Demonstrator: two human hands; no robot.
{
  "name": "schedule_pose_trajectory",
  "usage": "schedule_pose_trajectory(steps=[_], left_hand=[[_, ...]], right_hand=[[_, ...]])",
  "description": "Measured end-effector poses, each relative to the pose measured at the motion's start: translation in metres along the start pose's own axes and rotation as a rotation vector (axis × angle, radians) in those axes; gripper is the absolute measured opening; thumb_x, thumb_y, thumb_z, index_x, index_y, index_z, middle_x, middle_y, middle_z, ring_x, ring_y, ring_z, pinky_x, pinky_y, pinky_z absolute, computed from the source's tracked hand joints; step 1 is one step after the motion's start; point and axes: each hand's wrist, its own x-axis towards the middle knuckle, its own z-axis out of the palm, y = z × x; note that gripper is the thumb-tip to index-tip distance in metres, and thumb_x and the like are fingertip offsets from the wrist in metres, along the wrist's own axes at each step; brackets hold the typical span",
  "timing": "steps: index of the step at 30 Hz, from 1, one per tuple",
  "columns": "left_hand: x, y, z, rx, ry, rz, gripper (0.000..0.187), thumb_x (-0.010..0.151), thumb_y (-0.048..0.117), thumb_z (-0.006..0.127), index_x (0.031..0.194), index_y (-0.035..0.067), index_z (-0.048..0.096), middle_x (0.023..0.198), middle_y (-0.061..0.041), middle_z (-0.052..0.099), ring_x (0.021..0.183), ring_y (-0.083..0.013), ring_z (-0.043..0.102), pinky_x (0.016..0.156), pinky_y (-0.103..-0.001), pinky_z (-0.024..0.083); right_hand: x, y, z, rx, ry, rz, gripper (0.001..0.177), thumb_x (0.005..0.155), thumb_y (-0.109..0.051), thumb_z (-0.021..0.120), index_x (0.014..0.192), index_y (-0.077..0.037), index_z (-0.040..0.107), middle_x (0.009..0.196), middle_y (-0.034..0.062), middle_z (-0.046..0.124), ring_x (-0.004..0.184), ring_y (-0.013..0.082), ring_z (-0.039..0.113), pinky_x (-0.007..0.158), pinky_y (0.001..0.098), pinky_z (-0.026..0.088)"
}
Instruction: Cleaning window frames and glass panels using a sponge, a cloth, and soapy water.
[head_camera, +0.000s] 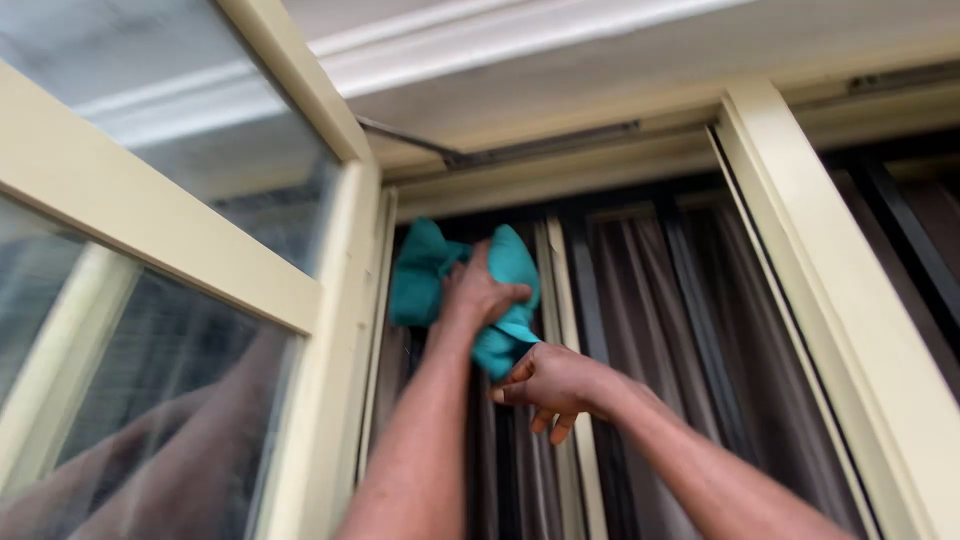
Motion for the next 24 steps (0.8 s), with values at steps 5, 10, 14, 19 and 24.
schedule_pose_trajectory(steps=[5,10,14,19,24], left_hand=[[-0.086,-0.016,-0.004,-0.025,-0.081,-0.057,0.115,0.057,0.05,0.087,0.157,0.03,0.036,0.144,-0.023,0.056,0.135,-0.0414,0.053,0.109,-0.047,0.048],[-0.168,-0.024,-0.022,-0.541,-0.214,-0.275,0.113,0.053,0.04,0.083,0.153,0.022,0.034,0.134,-0.014,0.062,0.118,-0.0324,0.066,0.093,-0.046,0.058],[-0.221,-0.041,-0.036,-0.783,-0.334,-0.532,0.089,0.066,0.037,0.079,0.147,0.019,0.047,0.129,-0.008,0.065,0.112,-0.024,0.064,0.087,-0.046,0.057],[-0.27,-0.073,-0.016,-0.966,-0.142,-0.53,0.066,0.069,0.031,0.075,0.13,0.006,0.067,0.116,-0.015,0.074,0.104,-0.0291,0.07,0.086,-0.041,0.057],[-0.277,-0.051,-0.036,-0.543,0.022,-0.278,0.075,0.065,0.027,0.08,0.133,0.008,0.055,0.116,-0.015,0.071,0.106,-0.0296,0.071,0.091,-0.042,0.057]], right_hand=[[-0.009,0.066,0.001,-0.027,-0.027,0.055,0.025,0.094,-0.019,0.067,0.109,-0.003,0.079,0.087,0.0119,0.079,0.065,0.0214,0.075,0.052,0.0394,0.065],[-0.05,0.04,0.014,0.197,0.151,0.1,0.027,0.095,-0.018,0.064,0.112,0.0,0.075,0.089,0.0142,0.078,0.066,0.0207,0.075,0.054,0.0382,0.064],[-0.057,0.033,0.05,0.244,0.226,0.049,0.037,0.092,-0.019,0.063,0.127,-0.007,0.067,0.094,0.0122,0.077,0.074,0.0216,0.076,0.059,0.0364,0.065],[-0.113,-0.013,0.081,-0.156,0.013,0.066,0.05,0.099,-0.018,0.047,0.146,-0.003,0.04,0.093,0.0277,0.075,0.084,0.0393,0.074,0.072,0.0457,0.061],[-0.122,0.001,0.077,-0.534,0.119,-0.024,0.038,0.092,-0.025,0.062,0.118,0.002,0.069,0.103,0.0298,0.072,0.1,0.0447,0.07,0.088,0.0524,0.057]])
